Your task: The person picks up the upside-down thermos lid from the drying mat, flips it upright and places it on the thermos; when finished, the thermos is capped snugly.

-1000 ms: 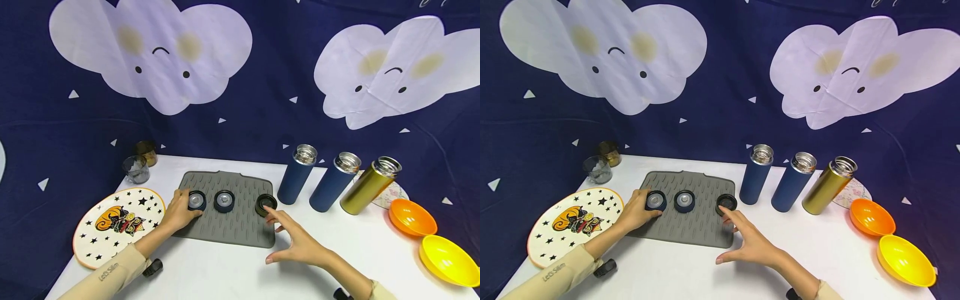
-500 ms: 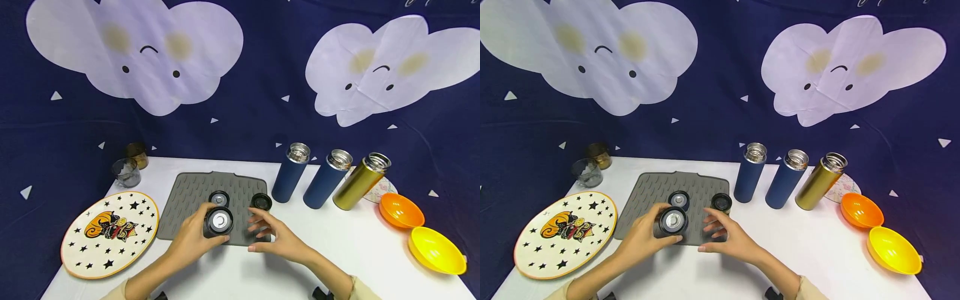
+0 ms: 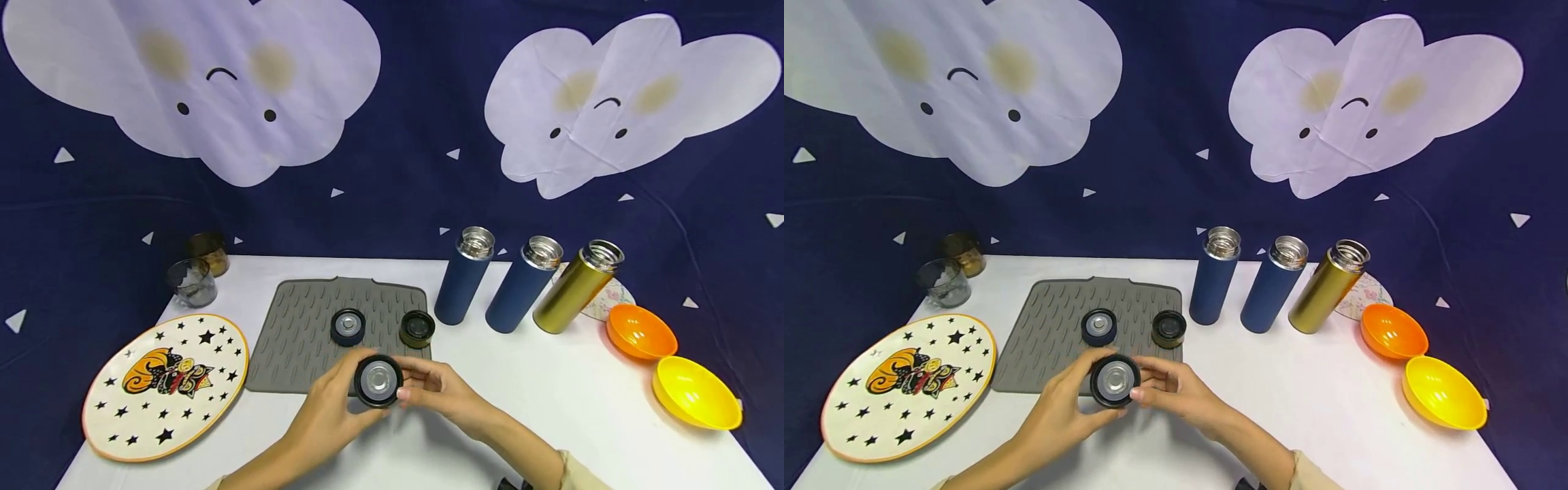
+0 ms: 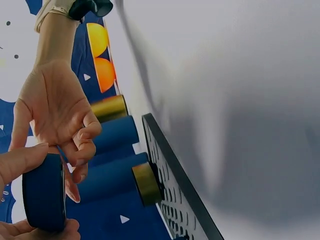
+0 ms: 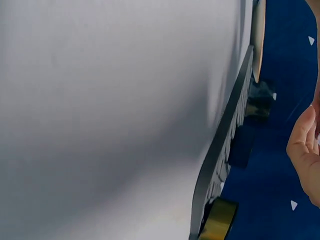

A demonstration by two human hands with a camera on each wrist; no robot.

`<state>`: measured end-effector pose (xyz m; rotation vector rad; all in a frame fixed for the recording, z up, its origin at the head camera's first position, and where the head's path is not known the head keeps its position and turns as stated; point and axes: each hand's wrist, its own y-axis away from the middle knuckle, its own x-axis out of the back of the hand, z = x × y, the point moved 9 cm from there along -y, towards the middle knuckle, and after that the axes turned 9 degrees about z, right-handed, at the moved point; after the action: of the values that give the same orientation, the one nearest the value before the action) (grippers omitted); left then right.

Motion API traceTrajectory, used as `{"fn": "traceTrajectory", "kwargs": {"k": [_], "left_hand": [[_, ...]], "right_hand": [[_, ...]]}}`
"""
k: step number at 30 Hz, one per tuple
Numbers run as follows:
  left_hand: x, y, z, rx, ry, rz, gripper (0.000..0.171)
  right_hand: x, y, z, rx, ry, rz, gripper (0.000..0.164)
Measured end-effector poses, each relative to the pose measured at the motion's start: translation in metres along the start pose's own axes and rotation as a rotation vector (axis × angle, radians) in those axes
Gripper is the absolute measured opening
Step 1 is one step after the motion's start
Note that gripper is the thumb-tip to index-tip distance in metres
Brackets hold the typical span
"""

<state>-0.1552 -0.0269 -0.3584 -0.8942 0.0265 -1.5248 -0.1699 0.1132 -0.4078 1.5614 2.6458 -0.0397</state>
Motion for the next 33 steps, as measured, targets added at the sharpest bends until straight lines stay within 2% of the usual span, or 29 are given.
{"fn": "traceTrajectory", "kwargs": {"k": [7, 12, 15, 18, 21, 24, 28, 31, 33], "left_hand": [[-0.004, 0.003, 0.004, -0.023, 0.014, 0.001, 0.078], [-0.006, 0.005, 0.004, -0.04, 0.017, -0.018, 0.079], [-0.008, 0.005, -0.003, 0.026, 0.025, -0.067, 0.086], [-0.01, 0.005, -0.016, 0.175, 0.085, -0.115, 0.09], [-0.011, 0.004, -0.028, 0.323, 0.224, -0.147, 0.085], [-0.015, 0.003, -0.033, 0.386, 0.38, -0.2, 0.076], [-0.022, 0.002, -0.029, 0.384, 0.529, -0.294, 0.072], [-0.025, 0.001, -0.024, 0.378, 0.586, -0.338, 0.077], [-0.027, 0.001, -0.02, 0.364, 0.608, -0.346, 0.081]], "right_hand": [[-0.006, 0.004, 0.003, -0.014, -0.119, -0.018, 0.041], [-0.001, 0.006, 0.008, -0.056, -0.117, 0.041, 0.039], [0.004, 0.009, 0.008, -0.054, -0.068, 0.105, 0.041], [0.008, 0.012, 0.001, 0.015, 0.032, 0.177, 0.042], [0.011, 0.017, -0.013, 0.159, 0.22, 0.251, 0.042], [0.008, 0.025, -0.032, 0.368, 0.475, 0.316, 0.042], [-0.005, 0.039, -0.056, 0.696, 0.737, 0.346, 0.043], [-0.018, 0.051, -0.067, 0.926, 0.88, 0.338, 0.037], [-0.026, 0.056, -0.072, 1.044, 0.965, 0.336, 0.034]]}}
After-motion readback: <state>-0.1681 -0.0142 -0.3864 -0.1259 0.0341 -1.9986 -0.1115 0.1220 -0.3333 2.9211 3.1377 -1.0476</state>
